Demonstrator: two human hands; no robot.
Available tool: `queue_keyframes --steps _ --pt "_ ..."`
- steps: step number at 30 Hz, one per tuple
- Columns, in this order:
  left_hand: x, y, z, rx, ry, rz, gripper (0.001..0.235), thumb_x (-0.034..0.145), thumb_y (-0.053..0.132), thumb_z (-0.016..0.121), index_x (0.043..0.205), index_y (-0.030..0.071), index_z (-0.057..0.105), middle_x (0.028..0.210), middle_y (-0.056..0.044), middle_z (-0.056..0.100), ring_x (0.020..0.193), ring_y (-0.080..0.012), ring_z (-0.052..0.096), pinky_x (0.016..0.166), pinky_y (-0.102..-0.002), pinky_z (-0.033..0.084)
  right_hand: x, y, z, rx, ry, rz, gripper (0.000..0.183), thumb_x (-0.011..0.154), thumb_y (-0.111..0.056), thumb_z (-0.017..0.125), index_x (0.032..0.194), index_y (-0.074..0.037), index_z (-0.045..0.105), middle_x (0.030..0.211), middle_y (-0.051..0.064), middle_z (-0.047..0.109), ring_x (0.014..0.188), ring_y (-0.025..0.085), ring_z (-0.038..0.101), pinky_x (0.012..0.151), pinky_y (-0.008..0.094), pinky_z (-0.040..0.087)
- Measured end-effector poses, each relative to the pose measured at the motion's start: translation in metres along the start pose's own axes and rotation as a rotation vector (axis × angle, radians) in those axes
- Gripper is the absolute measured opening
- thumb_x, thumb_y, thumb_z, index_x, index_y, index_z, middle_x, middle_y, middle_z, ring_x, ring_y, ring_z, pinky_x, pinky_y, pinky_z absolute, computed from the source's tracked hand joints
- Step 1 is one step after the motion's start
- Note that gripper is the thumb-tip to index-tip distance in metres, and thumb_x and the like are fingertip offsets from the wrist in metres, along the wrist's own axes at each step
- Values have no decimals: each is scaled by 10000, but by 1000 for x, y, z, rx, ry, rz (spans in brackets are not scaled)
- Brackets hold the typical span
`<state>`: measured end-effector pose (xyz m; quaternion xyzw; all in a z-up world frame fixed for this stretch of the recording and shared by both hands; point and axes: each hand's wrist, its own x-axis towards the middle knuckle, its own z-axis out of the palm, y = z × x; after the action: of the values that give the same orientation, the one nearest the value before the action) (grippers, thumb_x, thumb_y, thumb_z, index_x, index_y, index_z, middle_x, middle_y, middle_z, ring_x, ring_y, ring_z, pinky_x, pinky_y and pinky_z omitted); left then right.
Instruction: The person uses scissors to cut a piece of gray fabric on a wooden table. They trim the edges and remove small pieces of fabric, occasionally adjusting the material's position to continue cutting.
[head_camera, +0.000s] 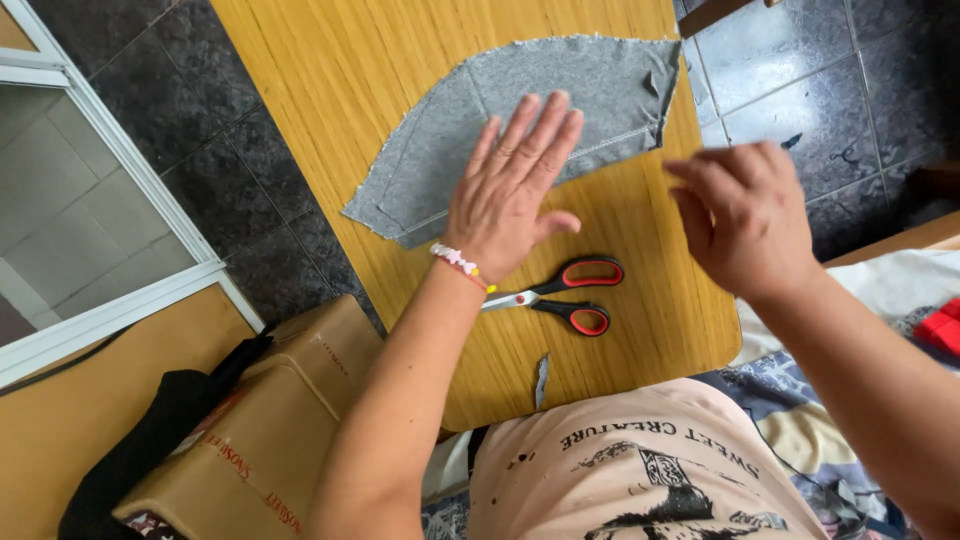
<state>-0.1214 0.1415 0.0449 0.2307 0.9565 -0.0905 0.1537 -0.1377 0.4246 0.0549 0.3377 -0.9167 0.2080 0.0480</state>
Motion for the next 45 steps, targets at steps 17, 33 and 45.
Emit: queue_keyframes --steps 17,33,45 --pt "-61 -32 47 -203 27 -100 1221 895 1024 516 1698 239 37 1752 -36 -8 1630 -269 28 1314 -569 80 -50 -105 36 -10 -339 -149 419 960 -320 637 1325 -116 622 1302 65 655 994 302 635 759 424 493" --pt "-111 -39 86 -373 387 -681 1207 810 971 217 1714 186 64 1779 -90 9 1681 -343 102 1333 -645 138 -38 -93 13 -185 -891 110 360 913 -412 548 1152 -146 590 969 115 659 832 349 715 709 472 592" --pt "-179 -16 82 -905 903 -932 58 950 76 601 999 96 625 951 -86 642 879 -316 627 780 -438 488 -42 -125 42 1091 -1072 888 190 895 -74 756 842 -38 577 698 112 581 616 208 506 553 344 373"
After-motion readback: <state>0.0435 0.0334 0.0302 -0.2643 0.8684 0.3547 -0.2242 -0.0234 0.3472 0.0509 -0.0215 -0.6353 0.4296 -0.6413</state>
